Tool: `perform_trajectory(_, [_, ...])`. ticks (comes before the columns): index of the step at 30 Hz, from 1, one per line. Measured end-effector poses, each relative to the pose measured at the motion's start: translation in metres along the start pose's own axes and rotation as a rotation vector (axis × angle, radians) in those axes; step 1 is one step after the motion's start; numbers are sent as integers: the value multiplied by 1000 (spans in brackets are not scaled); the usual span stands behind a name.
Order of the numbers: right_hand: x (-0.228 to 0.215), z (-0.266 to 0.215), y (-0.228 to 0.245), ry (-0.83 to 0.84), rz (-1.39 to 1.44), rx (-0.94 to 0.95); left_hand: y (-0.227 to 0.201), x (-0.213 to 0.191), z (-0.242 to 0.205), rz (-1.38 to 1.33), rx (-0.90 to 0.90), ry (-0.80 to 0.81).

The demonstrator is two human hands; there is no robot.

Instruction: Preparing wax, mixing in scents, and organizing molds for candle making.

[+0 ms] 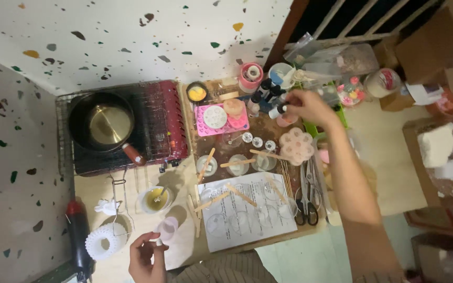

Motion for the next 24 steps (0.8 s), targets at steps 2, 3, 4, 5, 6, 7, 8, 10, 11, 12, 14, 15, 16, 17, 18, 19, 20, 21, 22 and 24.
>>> perform_trajectory(2, [10,-2,-12,42,212,39,19,1,-5,-28,30,-21])
perform_trajectory(3, [13,-8,15,49,212,30,4,4,-1,-29,31,-32])
perform_trajectory(4, [18,-18,41,78,368,47,-9,10,0,-94,0,24])
perform_trajectory(5, [24,-29,67,107,524,66,-21,16,0,-159,-31,79])
perform_trajectory(6, [29,-40,88,120,522,67,-34,23,3,-160,-39,70])
perform_trajectory(7, [35,-52,117,173,530,-15,-50,38,6,-190,-19,189])
perform_trajectory(8, [43,-64,147,229,542,-99,-66,49,9,-218,1,304])
perform_trajectory(10, [61,-85,206,272,389,-260,-153,62,17,-99,92,379])
perform_trajectory(11, [72,-99,240,295,233,-420,-198,70,21,20,189,468])
perform_trajectory(12, [86,-109,260,308,237,-427,-211,70,23,23,184,454])
perform_trajectory(14, [113,-123,285,275,239,-215,-248,68,26,-43,322,437])
perform_trajectory(15, [126,-128,296,286,242,-220,-245,63,25,-39,316,427])
perform_trajectory(16, [136,-134,307,220,204,-235,-244,55,24,-76,350,394])
perform_trajectory(17, [145,-140,317,154,166,-249,-243,46,23,-112,385,361])
perform_trajectory(18, [156,-144,322,159,171,-249,-235,39,23,-107,381,357])
perform_trajectory(19, [164,-148,326,104,127,-239,-226,34,22,-151,360,384])
perform_trajectory(20, [171,-152,329,47,77,-226,-216,29,22,-201,340,414])
perform_trajectory(21, [178,-154,334,51,77,-224,-207,22,29,-202,336,412])
perform_trajectory(22, [187,-160,346,65,28,-345,-195,21,31,-312,274,537])
perform_trajectory(24, [198,-171,368,82,-14,-459,-174,14,34,-418,199,661])
Point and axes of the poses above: each hand's wrist, its own z-axis towards the middle knuckle, its own x-axis out of the palm, y = z × x, the point moved 7 cm from there along z, towards the middle knuckle, and after that the axes turned 15 degrees about z, right-handed, at the moved point
